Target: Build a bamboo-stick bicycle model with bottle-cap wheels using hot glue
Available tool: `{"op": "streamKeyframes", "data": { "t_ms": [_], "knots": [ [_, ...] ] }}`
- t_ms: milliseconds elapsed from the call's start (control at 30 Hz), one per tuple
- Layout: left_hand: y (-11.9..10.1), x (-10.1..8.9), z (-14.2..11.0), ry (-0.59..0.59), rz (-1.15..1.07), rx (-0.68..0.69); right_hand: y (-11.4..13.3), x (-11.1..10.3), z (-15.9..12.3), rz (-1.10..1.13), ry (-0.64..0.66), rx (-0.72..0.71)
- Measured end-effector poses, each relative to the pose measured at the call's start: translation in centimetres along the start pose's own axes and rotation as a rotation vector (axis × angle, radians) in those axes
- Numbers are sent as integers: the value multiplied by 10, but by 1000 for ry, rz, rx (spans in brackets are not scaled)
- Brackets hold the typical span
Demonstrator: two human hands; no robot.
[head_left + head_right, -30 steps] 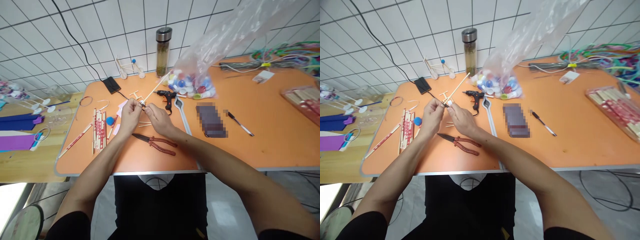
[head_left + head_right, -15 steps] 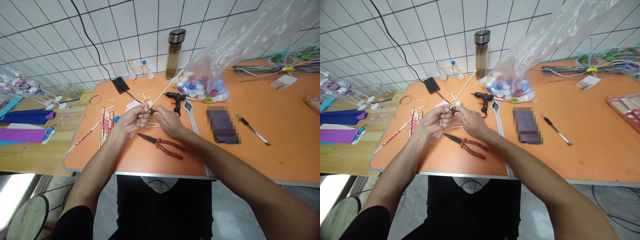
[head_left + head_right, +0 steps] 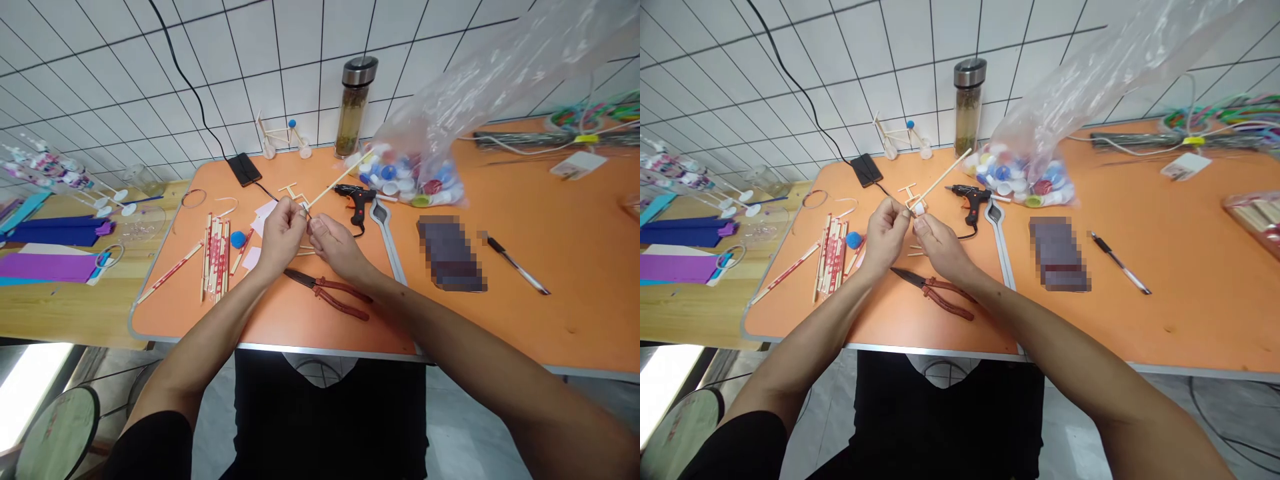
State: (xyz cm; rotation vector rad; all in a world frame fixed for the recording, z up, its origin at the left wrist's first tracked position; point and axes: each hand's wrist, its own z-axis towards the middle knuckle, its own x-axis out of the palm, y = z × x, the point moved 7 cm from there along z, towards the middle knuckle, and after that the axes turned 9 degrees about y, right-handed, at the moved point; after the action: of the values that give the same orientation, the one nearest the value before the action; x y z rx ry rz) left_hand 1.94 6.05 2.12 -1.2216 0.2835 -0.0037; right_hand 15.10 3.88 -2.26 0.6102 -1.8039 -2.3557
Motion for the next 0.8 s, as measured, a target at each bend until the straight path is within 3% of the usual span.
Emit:
{"op": "streamKeyframes", "data": {
  "t_ms": [100, 267, 433, 633, 800],
  "knots": [
    [-3, -2, -4, -5, 173, 46, -3, 0, 0, 113, -35, 19],
    [-7, 0, -6, -21, 288, 77, -1, -3, -1, 59, -91, 24],
    [-5, -1, 3, 36, 49, 7, 4, -9, -3, -43, -92, 6],
    [8, 0, 8, 154, -339, -328, 6, -18, 0, -228, -42, -29],
    [5, 1, 6, 266, -499, -415, 9, -19, 1, -196, 46, -70]
  ]
}}
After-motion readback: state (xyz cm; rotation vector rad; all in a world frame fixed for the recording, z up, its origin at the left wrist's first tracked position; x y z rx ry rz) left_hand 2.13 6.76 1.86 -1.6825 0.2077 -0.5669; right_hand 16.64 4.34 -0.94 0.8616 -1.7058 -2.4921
